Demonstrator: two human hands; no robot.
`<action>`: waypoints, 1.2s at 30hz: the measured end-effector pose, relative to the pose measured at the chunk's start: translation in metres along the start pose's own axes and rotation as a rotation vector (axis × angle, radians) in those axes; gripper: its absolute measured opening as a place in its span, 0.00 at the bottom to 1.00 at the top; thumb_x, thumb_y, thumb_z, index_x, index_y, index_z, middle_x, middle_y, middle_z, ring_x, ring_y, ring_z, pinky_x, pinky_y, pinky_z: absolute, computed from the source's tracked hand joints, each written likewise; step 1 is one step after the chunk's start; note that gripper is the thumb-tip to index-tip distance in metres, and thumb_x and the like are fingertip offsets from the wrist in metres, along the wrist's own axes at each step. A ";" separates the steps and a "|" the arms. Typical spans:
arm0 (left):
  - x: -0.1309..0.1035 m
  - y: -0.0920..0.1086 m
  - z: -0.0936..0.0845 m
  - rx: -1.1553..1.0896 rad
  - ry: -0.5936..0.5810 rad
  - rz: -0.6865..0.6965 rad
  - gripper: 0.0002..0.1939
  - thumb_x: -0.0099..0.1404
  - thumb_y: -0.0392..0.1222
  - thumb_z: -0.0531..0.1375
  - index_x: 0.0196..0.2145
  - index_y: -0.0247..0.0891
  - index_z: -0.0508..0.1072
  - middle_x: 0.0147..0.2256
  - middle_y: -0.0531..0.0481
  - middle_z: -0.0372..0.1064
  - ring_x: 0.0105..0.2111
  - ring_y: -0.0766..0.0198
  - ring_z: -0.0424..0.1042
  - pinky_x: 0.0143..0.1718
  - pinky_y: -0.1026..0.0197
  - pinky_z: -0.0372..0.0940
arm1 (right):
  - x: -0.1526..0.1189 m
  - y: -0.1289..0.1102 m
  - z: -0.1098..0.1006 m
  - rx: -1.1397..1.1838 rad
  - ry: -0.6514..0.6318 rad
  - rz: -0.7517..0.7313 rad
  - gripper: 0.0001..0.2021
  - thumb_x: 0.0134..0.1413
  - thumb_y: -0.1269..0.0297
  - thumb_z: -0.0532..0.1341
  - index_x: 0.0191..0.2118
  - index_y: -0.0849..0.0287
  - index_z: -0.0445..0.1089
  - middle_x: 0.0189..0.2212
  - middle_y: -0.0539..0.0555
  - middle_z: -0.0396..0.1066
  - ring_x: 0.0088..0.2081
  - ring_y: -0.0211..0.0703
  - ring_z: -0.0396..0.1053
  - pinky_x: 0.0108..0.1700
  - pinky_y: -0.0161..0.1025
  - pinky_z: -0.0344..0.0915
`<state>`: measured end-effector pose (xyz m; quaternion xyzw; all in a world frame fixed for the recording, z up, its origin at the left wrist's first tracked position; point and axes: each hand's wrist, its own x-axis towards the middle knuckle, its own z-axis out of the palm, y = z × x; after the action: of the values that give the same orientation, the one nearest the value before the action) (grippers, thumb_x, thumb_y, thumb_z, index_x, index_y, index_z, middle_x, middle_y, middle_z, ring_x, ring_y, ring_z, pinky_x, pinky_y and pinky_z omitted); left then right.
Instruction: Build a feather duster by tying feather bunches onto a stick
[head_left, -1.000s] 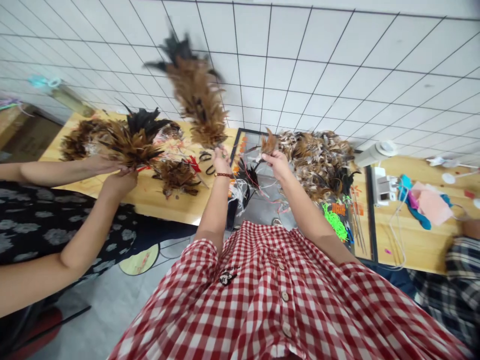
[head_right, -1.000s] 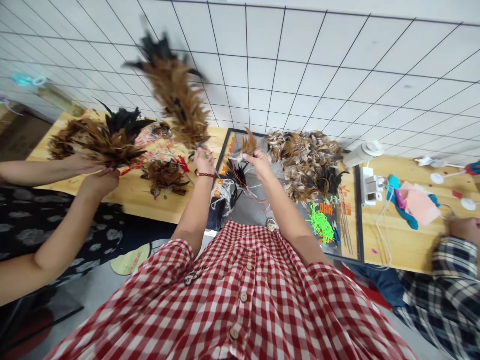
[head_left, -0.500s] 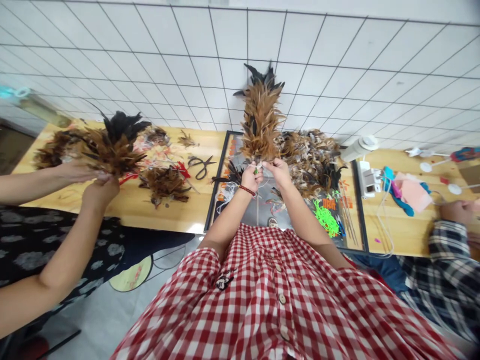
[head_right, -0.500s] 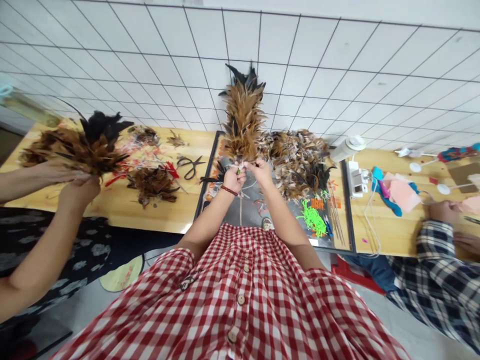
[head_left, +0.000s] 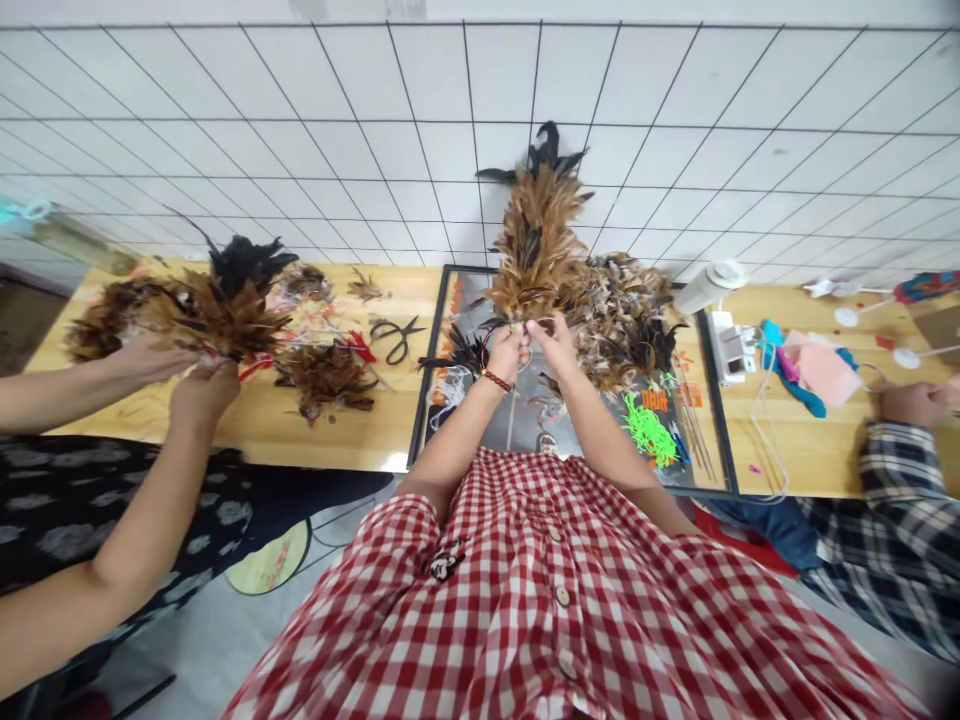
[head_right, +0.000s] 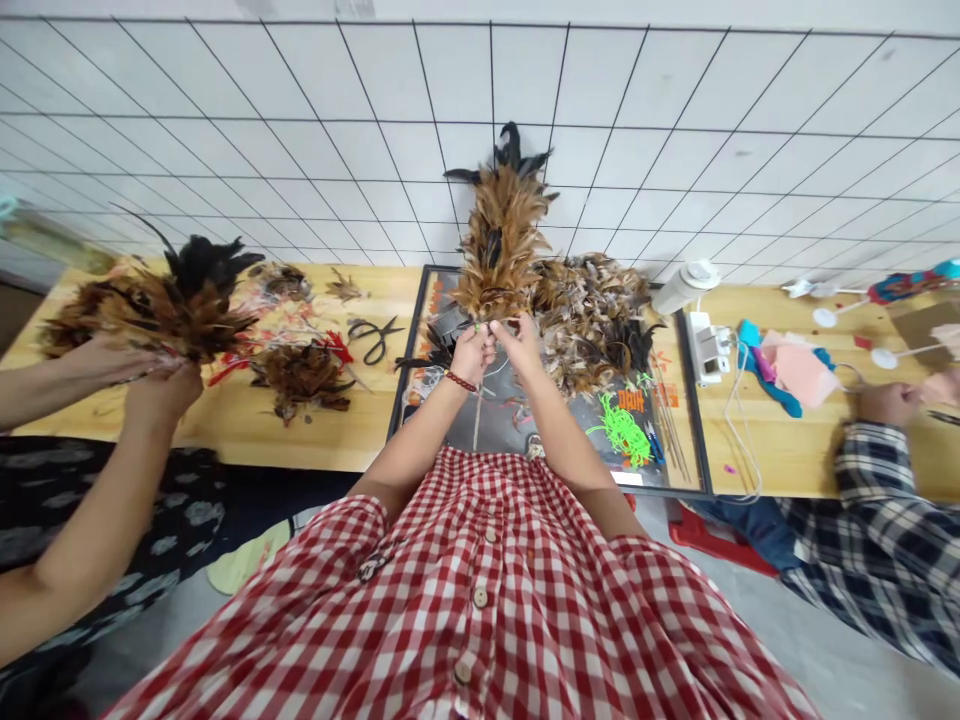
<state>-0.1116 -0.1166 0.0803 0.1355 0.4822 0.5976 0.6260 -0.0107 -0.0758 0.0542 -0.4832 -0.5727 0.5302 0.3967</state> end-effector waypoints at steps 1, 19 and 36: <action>0.003 0.002 -0.003 0.018 0.012 0.017 0.17 0.68 0.43 0.64 0.27 0.38 0.60 0.19 0.60 0.55 0.15 0.77 0.48 0.18 0.71 0.41 | -0.002 0.000 -0.003 0.044 -0.104 0.039 0.28 0.43 0.32 0.65 0.33 0.54 0.68 0.28 0.50 0.66 0.35 0.43 0.63 0.40 0.40 0.63; 0.000 0.021 -0.045 0.971 -0.373 0.376 0.13 0.52 0.28 0.69 0.23 0.41 0.68 0.19 0.52 0.59 0.22 0.62 0.62 0.31 0.62 0.60 | 0.055 -0.090 -0.022 -1.242 -0.615 -0.528 0.12 0.63 0.66 0.60 0.42 0.59 0.82 0.44 0.60 0.79 0.45 0.51 0.73 0.39 0.39 0.59; -0.021 0.102 -0.105 1.511 -0.473 0.465 0.12 0.52 0.30 0.68 0.35 0.40 0.78 0.25 0.48 0.70 0.26 0.58 0.71 0.33 0.63 0.62 | 0.072 0.002 -0.073 -0.481 -0.442 0.233 0.09 0.39 0.62 0.73 0.20 0.61 0.76 0.18 0.50 0.71 0.23 0.38 0.64 0.32 0.38 0.63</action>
<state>-0.2510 -0.1521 0.1131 0.7386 0.5694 0.1823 0.3114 0.0441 0.0109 0.0566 -0.4983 -0.6944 0.5138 0.0746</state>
